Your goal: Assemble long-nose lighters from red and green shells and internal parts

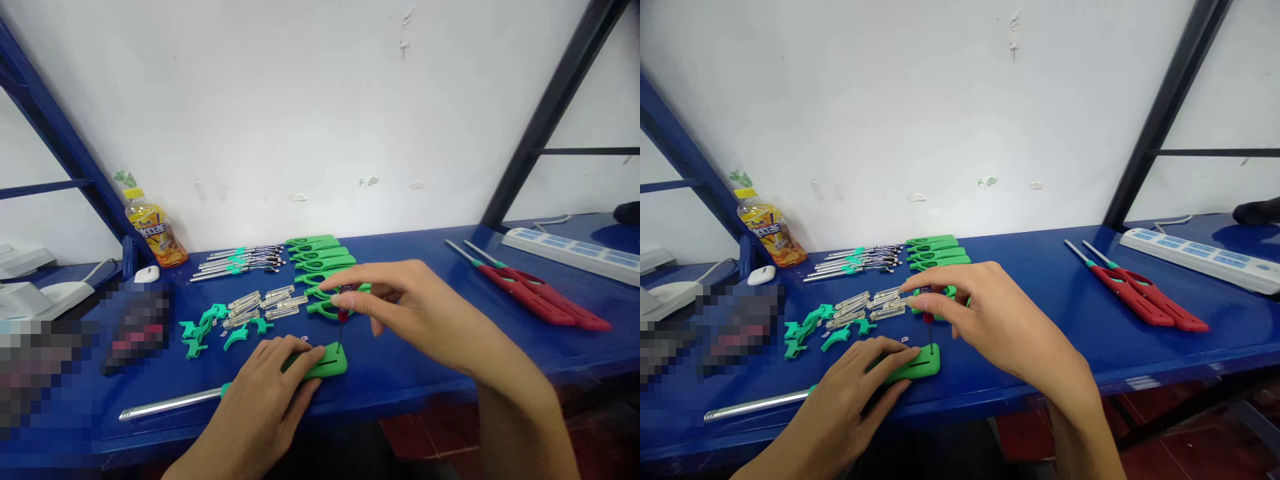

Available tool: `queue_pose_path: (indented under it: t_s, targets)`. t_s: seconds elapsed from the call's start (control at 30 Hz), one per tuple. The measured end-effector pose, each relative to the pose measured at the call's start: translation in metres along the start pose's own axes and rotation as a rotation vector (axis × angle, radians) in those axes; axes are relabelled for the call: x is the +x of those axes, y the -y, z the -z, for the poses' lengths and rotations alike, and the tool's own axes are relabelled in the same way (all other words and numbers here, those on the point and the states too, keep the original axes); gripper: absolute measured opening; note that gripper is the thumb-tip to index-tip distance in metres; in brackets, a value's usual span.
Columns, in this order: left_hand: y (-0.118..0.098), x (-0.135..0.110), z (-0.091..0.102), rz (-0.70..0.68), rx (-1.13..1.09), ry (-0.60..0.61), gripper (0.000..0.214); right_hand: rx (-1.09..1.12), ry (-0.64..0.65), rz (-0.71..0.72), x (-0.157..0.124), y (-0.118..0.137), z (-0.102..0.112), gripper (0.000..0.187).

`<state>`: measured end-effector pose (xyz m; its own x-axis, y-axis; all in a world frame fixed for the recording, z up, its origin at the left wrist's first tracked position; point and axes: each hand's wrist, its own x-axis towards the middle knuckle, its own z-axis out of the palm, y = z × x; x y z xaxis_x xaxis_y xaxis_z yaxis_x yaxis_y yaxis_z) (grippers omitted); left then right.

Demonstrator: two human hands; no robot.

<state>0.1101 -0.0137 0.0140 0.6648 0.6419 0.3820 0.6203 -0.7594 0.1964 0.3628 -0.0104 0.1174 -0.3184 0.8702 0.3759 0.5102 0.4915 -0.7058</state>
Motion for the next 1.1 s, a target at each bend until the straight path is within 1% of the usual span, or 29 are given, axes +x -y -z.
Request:
queue_pose_path:
  t_s: [0.13, 0.2, 0.37, 0.43, 0.57, 0.67, 0.8, 0.9, 0.97, 1.03, 1.1]
  targets:
    - [-0.001, 0.001, 0.001, -0.002, -0.005, 0.0, 0.04, -0.097, -0.02, 0.008, -0.005, 0.0, 0.001, 0.034]
    - [-0.001, 0.002, 0.001, -0.005, -0.004, 0.003, 0.04, -0.107, -0.017, 0.012, -0.006, 0.0, 0.002, 0.036]
    - [-0.001, 0.002, 0.001, -0.014, -0.001, -0.005, 0.043, -0.066, -0.006, -0.01, -0.002, -0.001, 0.001, 0.018]
    - [-0.001, 0.002, 0.001, -0.015, -0.002, -0.003, 0.044, -0.06, -0.014, -0.031, 0.0, 0.0, -0.001, 0.017]
    - [0.0, 0.002, 0.001, -0.009, -0.004, 0.0, 0.044, -0.069, -0.044, -0.053, 0.002, 0.001, -0.006, 0.023]
    - [0.0, 0.002, 0.001, -0.012, -0.001, -0.007, 0.043, -0.058, -0.061, -0.026, 0.003, 0.001, -0.008, 0.017]
    - [0.0, 0.001, 0.0, -0.013, 0.011, -0.019, 0.042, -0.096, -0.073, 0.072, 0.006, -0.002, -0.008, 0.011]
    - [0.0, 0.001, 0.0, -0.012, 0.013, -0.015, 0.042, -0.129, -0.103, 0.118, 0.006, -0.004, -0.007, 0.014]
    - [0.0, 0.001, 0.0, -0.009, 0.01, -0.008, 0.042, -0.16, -0.119, 0.118, 0.004, -0.003, -0.006, 0.021]
    - [0.001, 0.002, 0.001, -0.006, 0.004, -0.004, 0.042, -0.169, -0.098, 0.107, 0.002, 0.0, -0.005, 0.032]
    - [0.001, 0.002, 0.001, -0.002, -0.004, 0.004, 0.042, -0.116, -0.028, 0.089, 0.0, 0.003, -0.002, 0.039]
